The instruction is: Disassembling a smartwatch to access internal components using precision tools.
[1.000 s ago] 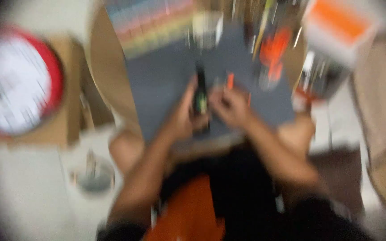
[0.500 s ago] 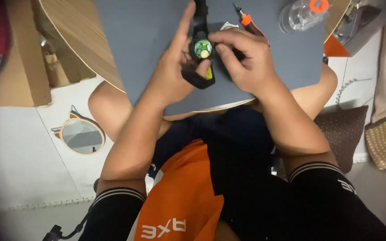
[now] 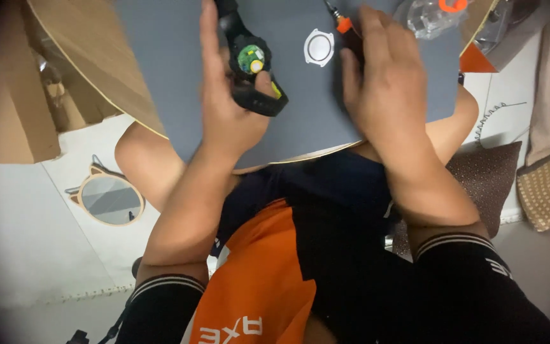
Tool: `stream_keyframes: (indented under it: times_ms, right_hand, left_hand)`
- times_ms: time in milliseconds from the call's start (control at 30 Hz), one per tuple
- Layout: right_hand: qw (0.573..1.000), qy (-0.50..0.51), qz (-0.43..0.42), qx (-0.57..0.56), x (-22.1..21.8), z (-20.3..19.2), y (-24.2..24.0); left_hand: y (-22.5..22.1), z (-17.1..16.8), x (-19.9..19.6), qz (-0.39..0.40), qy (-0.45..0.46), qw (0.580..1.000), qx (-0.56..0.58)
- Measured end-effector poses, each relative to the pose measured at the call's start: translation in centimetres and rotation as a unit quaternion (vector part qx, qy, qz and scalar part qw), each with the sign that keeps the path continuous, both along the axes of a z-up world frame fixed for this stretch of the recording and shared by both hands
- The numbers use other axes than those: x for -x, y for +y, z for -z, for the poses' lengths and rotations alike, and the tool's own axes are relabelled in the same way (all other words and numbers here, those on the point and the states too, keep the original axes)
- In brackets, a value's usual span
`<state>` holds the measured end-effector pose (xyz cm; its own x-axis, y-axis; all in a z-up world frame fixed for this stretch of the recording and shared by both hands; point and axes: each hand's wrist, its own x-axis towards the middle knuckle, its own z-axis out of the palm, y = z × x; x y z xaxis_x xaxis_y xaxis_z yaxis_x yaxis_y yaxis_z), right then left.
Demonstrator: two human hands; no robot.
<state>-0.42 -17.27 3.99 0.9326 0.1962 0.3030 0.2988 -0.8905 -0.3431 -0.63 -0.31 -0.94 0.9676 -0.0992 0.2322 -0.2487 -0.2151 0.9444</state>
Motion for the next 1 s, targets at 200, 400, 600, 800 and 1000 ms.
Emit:
stream_keyframes:
  times_ms: [200,400,600,800,1000]
  right_hand:
    - [0.998,-0.019,0.043,0.050,-0.9,0.6,0.3]
    - [0.963,0.066,-0.061,-0.256,0.4,-1.6,0.4]
    - [0.941,0.098,-0.068,-0.317,1.4,-0.4,0.0]
    - [0.872,0.212,-0.066,-0.437,1.7,1.5,-1.1]
    - [0.949,0.132,-0.055,-0.280,0.6,0.4,-1.1]
  left_hand:
    - [-0.1,0.1,-0.2,0.057,0.012,0.998,0.036]
    - [-0.2,-0.7,-0.1,0.039,-0.014,0.998,-0.044]
    - [0.1,1.3,-0.5,0.095,-0.048,0.993,-0.045]
    - [0.2,0.1,0.1,0.078,0.003,0.996,-0.037]
    - [0.2,0.0,0.0,0.096,-0.015,0.995,0.014]
